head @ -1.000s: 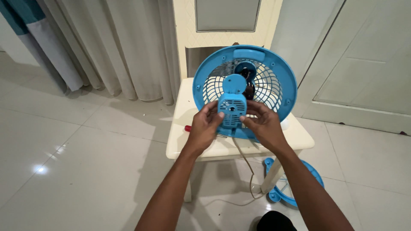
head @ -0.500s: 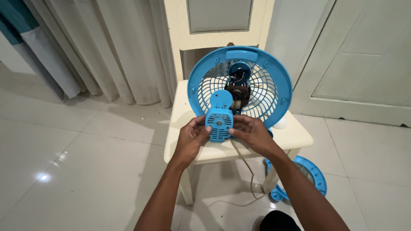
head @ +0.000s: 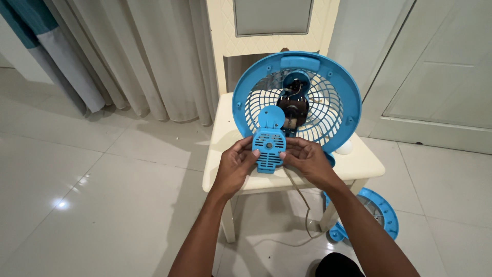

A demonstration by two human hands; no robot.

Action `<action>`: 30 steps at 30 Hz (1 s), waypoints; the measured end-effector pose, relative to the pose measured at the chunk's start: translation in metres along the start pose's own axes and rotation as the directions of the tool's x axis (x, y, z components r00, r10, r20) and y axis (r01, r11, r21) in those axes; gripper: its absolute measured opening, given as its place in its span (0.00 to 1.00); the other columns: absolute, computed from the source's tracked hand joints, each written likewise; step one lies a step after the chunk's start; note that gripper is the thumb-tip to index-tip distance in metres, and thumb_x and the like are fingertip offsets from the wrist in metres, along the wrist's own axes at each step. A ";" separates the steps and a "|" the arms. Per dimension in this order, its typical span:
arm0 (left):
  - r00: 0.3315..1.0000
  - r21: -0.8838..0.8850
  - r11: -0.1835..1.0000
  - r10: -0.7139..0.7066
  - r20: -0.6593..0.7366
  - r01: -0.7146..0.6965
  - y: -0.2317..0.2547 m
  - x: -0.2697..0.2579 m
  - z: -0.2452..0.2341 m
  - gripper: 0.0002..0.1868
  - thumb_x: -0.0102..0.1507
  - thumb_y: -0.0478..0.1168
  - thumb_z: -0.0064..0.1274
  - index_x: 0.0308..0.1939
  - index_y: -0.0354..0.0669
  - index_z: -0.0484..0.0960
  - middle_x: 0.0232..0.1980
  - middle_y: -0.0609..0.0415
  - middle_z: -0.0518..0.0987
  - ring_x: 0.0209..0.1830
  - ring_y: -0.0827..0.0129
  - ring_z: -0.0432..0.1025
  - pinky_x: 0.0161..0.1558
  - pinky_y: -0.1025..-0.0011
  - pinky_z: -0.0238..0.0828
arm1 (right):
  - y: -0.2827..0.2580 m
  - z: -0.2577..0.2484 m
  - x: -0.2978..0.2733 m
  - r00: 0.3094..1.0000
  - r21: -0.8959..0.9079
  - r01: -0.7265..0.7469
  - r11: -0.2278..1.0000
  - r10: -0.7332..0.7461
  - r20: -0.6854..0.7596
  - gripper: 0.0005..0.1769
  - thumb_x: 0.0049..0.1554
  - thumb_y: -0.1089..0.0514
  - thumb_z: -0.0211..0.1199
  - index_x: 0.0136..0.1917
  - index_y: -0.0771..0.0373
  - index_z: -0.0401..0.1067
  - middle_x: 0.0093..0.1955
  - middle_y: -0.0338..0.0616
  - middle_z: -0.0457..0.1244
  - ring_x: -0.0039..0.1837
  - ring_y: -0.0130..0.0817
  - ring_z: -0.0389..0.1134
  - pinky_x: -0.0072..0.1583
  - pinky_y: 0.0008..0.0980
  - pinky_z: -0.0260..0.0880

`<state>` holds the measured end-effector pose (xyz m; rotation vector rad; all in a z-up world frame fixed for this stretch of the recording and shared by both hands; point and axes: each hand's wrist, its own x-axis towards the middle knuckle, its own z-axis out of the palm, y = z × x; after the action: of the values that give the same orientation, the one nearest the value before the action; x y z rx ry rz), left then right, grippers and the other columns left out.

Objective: The person disassembles a blue pedestal fan by removing the rear grille and motor cover, then reassembles the components. They use a screwdriver to loosen and tighten screws on the fan housing while working on a small white table.

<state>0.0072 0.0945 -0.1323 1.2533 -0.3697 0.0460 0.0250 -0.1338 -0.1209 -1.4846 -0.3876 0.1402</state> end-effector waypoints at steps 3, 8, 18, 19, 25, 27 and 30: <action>1.000 -0.031 0.999 -0.013 0.009 0.013 0.001 0.000 0.000 0.32 0.66 0.37 0.56 0.71 0.25 0.65 0.59 0.45 0.80 0.55 0.70 0.76 0.58 0.71 0.74 | 0.003 0.002 0.000 1.000 -0.012 0.012 1.000 -0.012 -0.017 0.28 0.59 0.65 0.64 0.70 0.75 0.63 0.60 0.53 0.69 0.58 0.35 0.73 0.59 0.37 0.76; 1.000 0.043 0.999 0.013 -0.012 -0.012 0.004 -0.003 0.003 0.33 0.65 0.35 0.56 0.72 0.28 0.65 0.57 0.46 0.81 0.53 0.71 0.76 0.55 0.71 0.76 | 0.004 0.007 -0.005 0.999 0.068 0.050 0.996 -0.049 -0.012 0.33 0.58 0.66 0.63 0.74 0.70 0.56 0.61 0.53 0.68 0.59 0.36 0.71 0.58 0.36 0.75; 0.999 0.071 0.997 0.022 -0.044 -0.019 0.007 -0.007 0.006 0.35 0.65 0.35 0.56 0.74 0.28 0.62 0.58 0.47 0.81 0.53 0.70 0.77 0.54 0.71 0.77 | 0.003 0.012 -0.008 0.992 -0.013 0.128 0.992 -0.128 -0.015 0.34 0.58 0.66 0.63 0.75 0.69 0.56 0.63 0.55 0.66 0.65 0.39 0.70 0.64 0.37 0.75; 0.999 0.074 0.997 0.031 -0.035 -0.028 0.007 -0.007 0.006 0.35 0.65 0.35 0.56 0.74 0.28 0.62 0.58 0.46 0.81 0.54 0.70 0.77 0.55 0.71 0.76 | 0.002 0.012 -0.008 0.991 -0.029 0.129 0.991 -0.130 -0.024 0.34 0.58 0.66 0.64 0.75 0.69 0.56 0.63 0.55 0.66 0.66 0.39 0.69 0.64 0.37 0.75; 0.998 0.094 0.994 0.052 -0.026 -0.049 0.003 -0.007 0.005 0.33 0.65 0.33 0.56 0.73 0.28 0.65 0.58 0.45 0.81 0.56 0.69 0.76 0.59 0.70 0.75 | 0.004 0.017 -0.011 0.962 -0.167 0.242 0.956 -0.259 -0.090 0.38 0.55 0.67 0.67 0.74 0.67 0.54 0.67 0.55 0.62 0.67 0.39 0.67 0.64 0.37 0.74; 0.998 0.090 0.995 0.052 -0.033 -0.049 0.002 -0.008 0.005 0.32 0.65 0.33 0.55 0.73 0.28 0.66 0.58 0.45 0.82 0.57 0.68 0.76 0.59 0.70 0.75 | 0.008 0.019 -0.012 0.913 -0.257 0.360 0.897 -0.395 -0.102 0.39 0.53 0.68 0.70 0.72 0.68 0.53 0.69 0.56 0.60 0.68 0.40 0.65 0.63 0.38 0.74; 0.996 0.049 0.995 0.086 -0.030 -0.084 0.002 -0.007 0.006 0.31 0.65 0.31 0.55 0.72 0.27 0.66 0.57 0.44 0.82 0.57 0.67 0.76 0.59 0.69 0.76 | 0.013 0.020 -0.014 0.873 -0.264 0.434 0.861 -0.474 -0.111 0.34 0.53 0.69 0.70 0.68 0.68 0.58 0.71 0.56 0.59 0.65 0.41 0.68 0.61 0.38 0.76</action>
<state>-0.0011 0.0905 -0.1311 1.2822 -0.3959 0.1484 0.0069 -0.1180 -0.1356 -1.5776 -0.6203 -0.4265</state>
